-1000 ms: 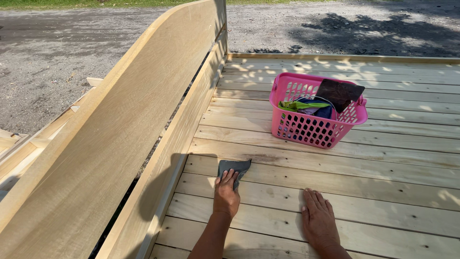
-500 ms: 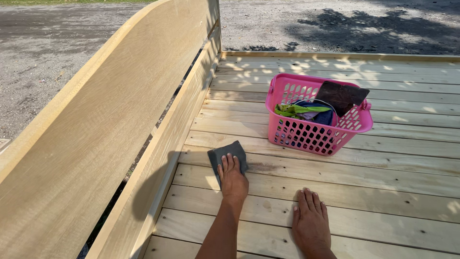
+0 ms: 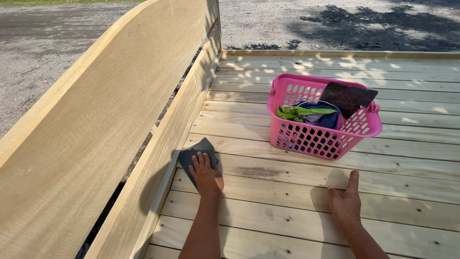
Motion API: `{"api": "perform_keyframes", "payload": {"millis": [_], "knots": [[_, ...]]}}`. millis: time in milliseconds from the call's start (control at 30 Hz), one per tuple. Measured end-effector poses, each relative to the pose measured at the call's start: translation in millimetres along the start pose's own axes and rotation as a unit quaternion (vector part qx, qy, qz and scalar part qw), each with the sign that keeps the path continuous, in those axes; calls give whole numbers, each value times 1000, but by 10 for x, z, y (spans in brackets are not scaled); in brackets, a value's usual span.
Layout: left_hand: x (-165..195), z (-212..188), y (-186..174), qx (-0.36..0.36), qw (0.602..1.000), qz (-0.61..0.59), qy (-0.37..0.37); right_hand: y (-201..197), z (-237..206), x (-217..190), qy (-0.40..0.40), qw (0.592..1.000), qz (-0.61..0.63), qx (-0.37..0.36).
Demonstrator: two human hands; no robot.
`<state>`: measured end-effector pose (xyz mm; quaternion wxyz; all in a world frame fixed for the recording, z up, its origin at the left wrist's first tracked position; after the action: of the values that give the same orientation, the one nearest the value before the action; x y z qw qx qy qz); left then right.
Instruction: The person sands the wooden slats and frame of an unfinished furniture piece using a sheet of sandpaper held by hand. They work along the seat boards, then the side rail and edges, moving progressively across the surface to smooth the wood.
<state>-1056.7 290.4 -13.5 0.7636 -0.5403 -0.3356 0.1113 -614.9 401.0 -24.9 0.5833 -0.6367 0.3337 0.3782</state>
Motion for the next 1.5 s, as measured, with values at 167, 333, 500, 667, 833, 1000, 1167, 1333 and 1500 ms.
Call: {"api": "perform_keyframes", "payload": {"millis": [167,333,500,667,833,1000,1167,1333,1500], "knots": [[1413,-671,692,-148,964,-66,210,223,224,-197,-63,979,-182,60],[831,-344,467,-138,961,-81,224,145,392,-260,-99,964,-234,76],[10,289,106,-64,997,20,29,292,567,-200,16,956,-294,-2],[957,-120,608,-194,969,32,151,1025,572,-628,-92,931,-346,-64],[709,57,431,-183,961,-13,208,798,568,-614,-107,971,-206,52],[43,489,255,-127,990,61,8,457,696,-584,-39,979,-169,103],[949,63,702,-184,979,7,92,819,751,-733,3,968,-249,-7],[1777,-349,985,-260,926,-9,275,1136,697,-972,-126,929,-344,-47],[644,386,383,-159,981,25,106,468,572,-454,-113,913,-391,5]]}}
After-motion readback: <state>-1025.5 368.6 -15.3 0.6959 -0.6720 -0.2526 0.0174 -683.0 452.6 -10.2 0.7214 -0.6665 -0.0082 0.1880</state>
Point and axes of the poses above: each hand's wrist, its own z-axis towards the middle knuckle, its own y-axis out of the palm, x = y × z, the point moved 10 cm from there along z, towards the middle knuckle, and after that the axes turned 10 degrees about -x, right-handed, at the moved point
